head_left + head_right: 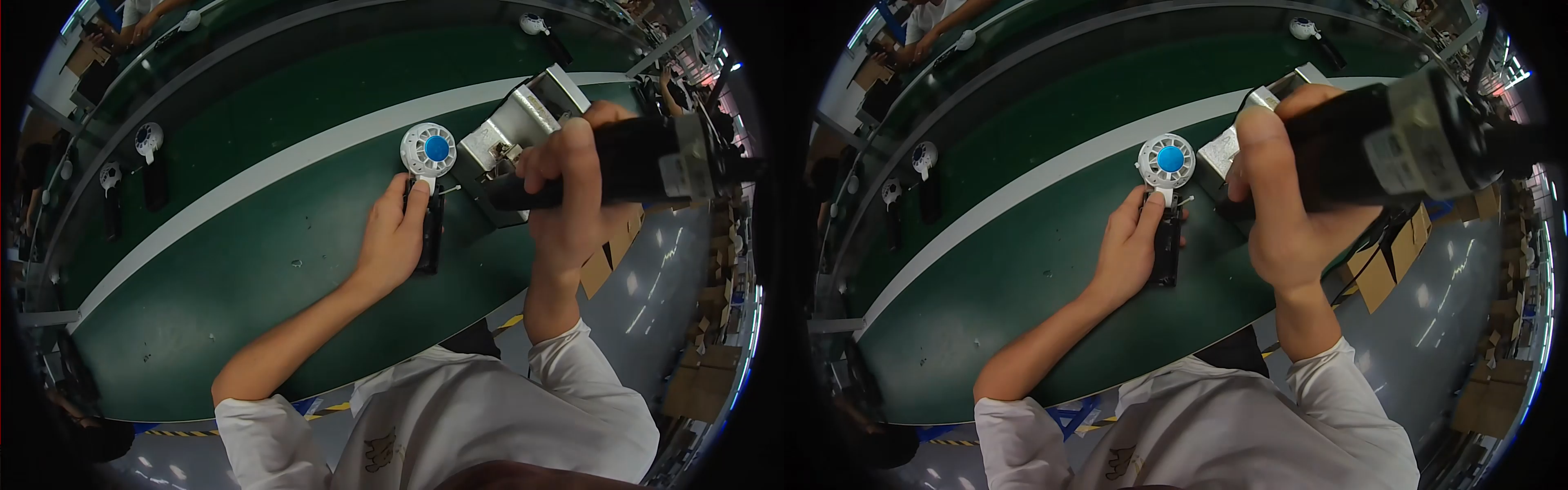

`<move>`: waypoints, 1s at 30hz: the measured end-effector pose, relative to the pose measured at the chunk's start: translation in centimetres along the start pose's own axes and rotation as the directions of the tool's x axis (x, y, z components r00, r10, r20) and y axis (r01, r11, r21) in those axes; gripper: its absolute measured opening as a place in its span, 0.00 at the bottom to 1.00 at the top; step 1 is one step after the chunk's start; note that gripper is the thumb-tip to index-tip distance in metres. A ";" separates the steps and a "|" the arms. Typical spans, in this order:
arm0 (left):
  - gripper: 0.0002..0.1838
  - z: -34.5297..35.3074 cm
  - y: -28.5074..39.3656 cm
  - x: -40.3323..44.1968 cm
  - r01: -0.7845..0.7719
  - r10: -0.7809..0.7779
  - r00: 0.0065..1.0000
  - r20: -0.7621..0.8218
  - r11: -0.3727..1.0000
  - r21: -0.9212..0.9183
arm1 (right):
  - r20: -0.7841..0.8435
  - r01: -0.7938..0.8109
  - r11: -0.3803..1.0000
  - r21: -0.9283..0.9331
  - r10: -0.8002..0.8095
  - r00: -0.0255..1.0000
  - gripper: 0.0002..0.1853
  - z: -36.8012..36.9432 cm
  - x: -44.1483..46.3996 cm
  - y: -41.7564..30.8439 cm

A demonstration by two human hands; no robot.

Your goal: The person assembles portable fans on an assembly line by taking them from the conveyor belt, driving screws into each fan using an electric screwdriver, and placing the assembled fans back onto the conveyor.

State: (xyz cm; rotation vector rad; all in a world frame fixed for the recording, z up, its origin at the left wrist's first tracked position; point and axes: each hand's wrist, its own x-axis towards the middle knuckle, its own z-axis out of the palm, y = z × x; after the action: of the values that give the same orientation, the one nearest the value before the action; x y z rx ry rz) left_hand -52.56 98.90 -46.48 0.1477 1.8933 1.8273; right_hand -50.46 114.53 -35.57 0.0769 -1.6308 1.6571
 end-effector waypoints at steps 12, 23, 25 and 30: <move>0.20 0.1 -0.9 0.4 -0.066 0.070 0.996 -0.058 0.995 0.070 | 0.013 0.044 0.999 -0.016 -0.044 0.999 0.12 3.1 -0.7 1.6; 0.19 0.7 -0.8 1.7 -0.046 0.047 0.998 -0.044 0.999 0.019 | 0.033 0.042 0.999 -0.015 -0.042 0.999 0.12 2.3 0.2 3.4; 0.19 0.6 -1.2 1.7 -0.071 0.072 0.996 -0.051 0.997 0.020 | 0.061 0.077 0.997 -0.008 -0.076 0.995 0.13 2.0 0.2 3.5; 0.19 1.6 -0.9 2.9 -0.106 0.108 0.992 -0.064 0.994 0.037 | 0.050 0.038 0.999 0.006 -0.038 0.998 0.12 1.6 1.2 4.4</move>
State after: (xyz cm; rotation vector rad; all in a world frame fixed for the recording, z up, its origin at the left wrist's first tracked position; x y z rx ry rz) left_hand -54.13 101.48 -48.10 0.2063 1.9968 1.8931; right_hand -54.47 114.32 -38.26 0.1524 -1.6530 1.6425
